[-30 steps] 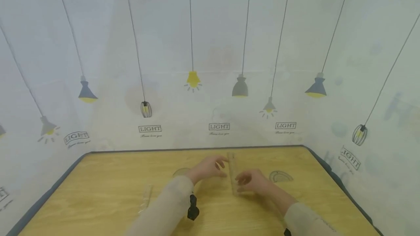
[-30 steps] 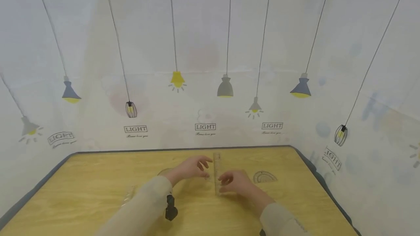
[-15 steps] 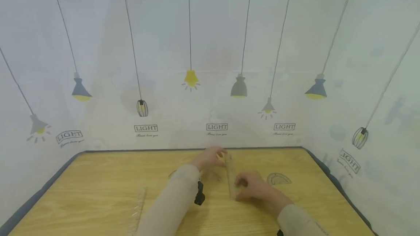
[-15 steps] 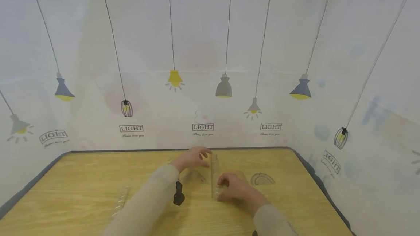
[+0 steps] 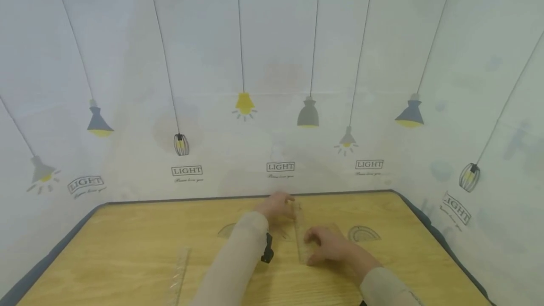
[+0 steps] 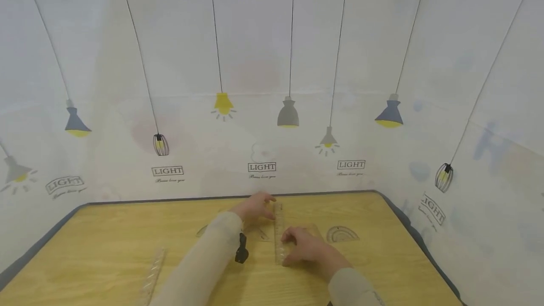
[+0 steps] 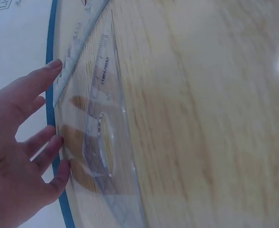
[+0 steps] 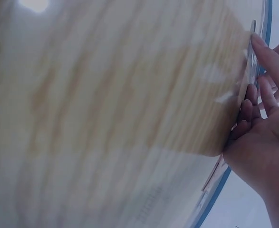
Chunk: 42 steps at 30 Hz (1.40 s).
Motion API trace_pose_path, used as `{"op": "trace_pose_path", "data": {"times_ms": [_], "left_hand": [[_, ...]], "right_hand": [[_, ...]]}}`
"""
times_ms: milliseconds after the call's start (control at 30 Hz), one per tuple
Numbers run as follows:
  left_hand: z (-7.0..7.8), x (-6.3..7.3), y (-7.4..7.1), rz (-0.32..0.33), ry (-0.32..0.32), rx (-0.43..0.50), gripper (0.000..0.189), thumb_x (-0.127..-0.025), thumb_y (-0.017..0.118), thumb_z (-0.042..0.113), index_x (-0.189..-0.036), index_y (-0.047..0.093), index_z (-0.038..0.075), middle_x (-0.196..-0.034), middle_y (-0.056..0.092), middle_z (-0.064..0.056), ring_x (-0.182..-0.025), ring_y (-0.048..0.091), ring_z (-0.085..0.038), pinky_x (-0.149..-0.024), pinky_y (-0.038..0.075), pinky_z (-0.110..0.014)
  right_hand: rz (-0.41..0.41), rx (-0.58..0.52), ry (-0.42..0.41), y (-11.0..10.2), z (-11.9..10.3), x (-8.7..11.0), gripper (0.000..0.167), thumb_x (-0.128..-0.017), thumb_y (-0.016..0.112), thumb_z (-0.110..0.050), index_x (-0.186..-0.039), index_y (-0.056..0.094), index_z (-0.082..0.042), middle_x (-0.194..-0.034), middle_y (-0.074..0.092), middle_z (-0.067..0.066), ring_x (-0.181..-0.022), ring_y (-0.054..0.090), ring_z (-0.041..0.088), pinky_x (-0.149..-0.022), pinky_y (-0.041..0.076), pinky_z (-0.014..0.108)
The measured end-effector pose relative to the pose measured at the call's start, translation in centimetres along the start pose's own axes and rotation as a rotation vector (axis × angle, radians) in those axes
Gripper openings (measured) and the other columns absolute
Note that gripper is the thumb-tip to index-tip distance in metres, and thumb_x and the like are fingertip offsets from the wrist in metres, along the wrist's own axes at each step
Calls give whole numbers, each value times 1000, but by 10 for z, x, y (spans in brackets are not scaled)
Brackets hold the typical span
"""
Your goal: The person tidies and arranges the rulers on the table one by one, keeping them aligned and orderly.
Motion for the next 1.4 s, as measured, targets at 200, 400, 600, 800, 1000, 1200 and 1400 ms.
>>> {"op": "trace_pose_path", "data": {"times_ms": [200,400,600,800,1000,1200,1400], "left_hand": [[-9,-4,4,20,-80,-149,72,-72,83,39,-137,57,20,-141,46,-12,-130,41,-32,-105,35,-52],[-16,-5,7,-9,-130,-180,75,-73,82,43,-139,55,23,-149,36,-17,-136,32,-37,-106,33,-56],[-13,1,4,-42,-139,-192,74,-74,81,44,-139,54,23,-148,38,-14,-136,33,-34,-106,35,-53],[-6,7,-2,-24,-112,-51,69,-75,83,29,-137,55,17,-144,44,-12,-133,39,-32,-108,33,-52],[-5,5,1,-15,-113,183,68,-77,82,19,-138,52,16,-144,45,-11,-130,42,-34,-105,35,-55],[-8,3,3,-18,-157,338,73,-74,82,17,-140,49,20,-140,47,-10,-126,45,-34,-103,35,-57],[-1,8,0,-35,-174,321,76,-75,80,17,-141,44,25,-134,51,-11,-122,48,-33,-99,39,-57]], "right_hand": [[-20,-6,50,4,-1,-2,97,-68,89,-18,-147,34,-1,-120,58,6,-115,51,35,-102,37,56],[-37,-6,94,7,0,-2,99,-70,87,-20,-147,30,5,-126,57,7,-125,45,39,-106,31,57],[-46,17,91,8,-3,-1,93,-71,86,-19,-144,36,7,-126,57,7,-129,42,40,-108,29,56],[-33,63,69,9,-4,-1,93,-69,88,-21,-143,38,7,-122,59,5,-125,45,37,-108,31,54],[-10,106,32,5,-4,1,92,-66,89,-21,-140,43,7,-120,62,8,-121,49,37,-106,33,54],[-3,139,13,1,-3,0,93,-67,89,-23,-141,41,7,-119,62,6,-120,50,35,-105,35,53],[10,61,24,0,-2,1,94,-67,89,-19,-143,39,7,-121,61,9,-122,49,38,-106,34,55]]}}
Point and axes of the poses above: each hand's wrist, its own x-axis away from the middle knuckle, its own y-axis out of the palm, z = x × y, the point moved 6 cm from there along -x, towards the middle knuckle
